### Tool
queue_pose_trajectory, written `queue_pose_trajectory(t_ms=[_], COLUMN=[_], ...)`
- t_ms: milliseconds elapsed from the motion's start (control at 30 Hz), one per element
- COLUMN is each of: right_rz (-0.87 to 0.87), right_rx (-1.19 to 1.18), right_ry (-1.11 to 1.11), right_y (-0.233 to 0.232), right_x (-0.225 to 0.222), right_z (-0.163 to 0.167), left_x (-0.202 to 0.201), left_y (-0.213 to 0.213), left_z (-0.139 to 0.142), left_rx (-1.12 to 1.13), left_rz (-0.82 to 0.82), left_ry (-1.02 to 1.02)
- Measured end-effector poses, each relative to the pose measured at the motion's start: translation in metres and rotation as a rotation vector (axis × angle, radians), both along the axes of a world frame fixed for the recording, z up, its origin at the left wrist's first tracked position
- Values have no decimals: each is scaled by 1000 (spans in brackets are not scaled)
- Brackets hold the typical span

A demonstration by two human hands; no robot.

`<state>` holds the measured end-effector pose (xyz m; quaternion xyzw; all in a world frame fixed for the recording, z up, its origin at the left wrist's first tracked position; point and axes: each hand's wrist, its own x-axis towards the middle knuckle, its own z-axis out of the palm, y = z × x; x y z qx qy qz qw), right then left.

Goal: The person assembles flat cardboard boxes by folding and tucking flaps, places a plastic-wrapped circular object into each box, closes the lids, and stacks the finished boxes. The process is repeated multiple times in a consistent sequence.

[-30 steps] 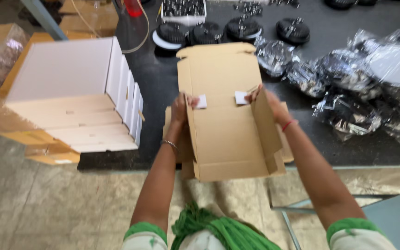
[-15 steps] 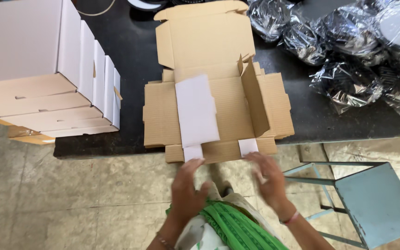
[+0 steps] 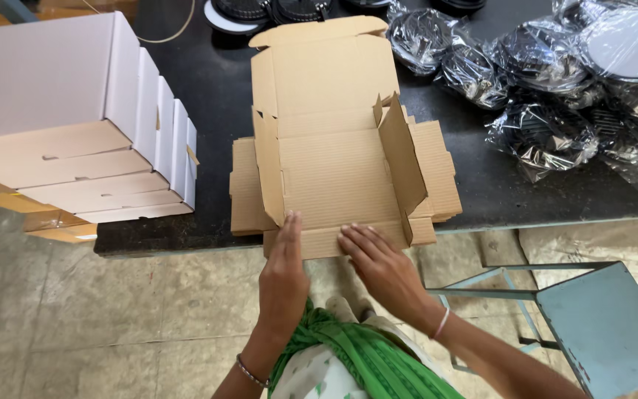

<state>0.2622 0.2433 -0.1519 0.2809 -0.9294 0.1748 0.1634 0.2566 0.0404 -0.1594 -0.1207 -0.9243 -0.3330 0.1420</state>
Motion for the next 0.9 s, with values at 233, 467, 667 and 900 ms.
queue_pose_trajectory(t_ms=[233, 467, 667, 900], right_rz=[-18, -94, -120, -84], right_rx=[-50, -43, -27, -71], right_ry=[-77, -314, -308, -264], right_y=[12, 26, 24, 23], right_x=[-38, -66, -62, -63], right_z=[5, -1, -4, -4], left_x=[4, -136, -227, -249], left_y=[-17, -75, -42, -17], left_z=[29, -5, -10, -8], left_rx=[75, 711, 853, 723], left_rz=[128, 184, 48, -5], left_ry=[416, 86, -237, -200])
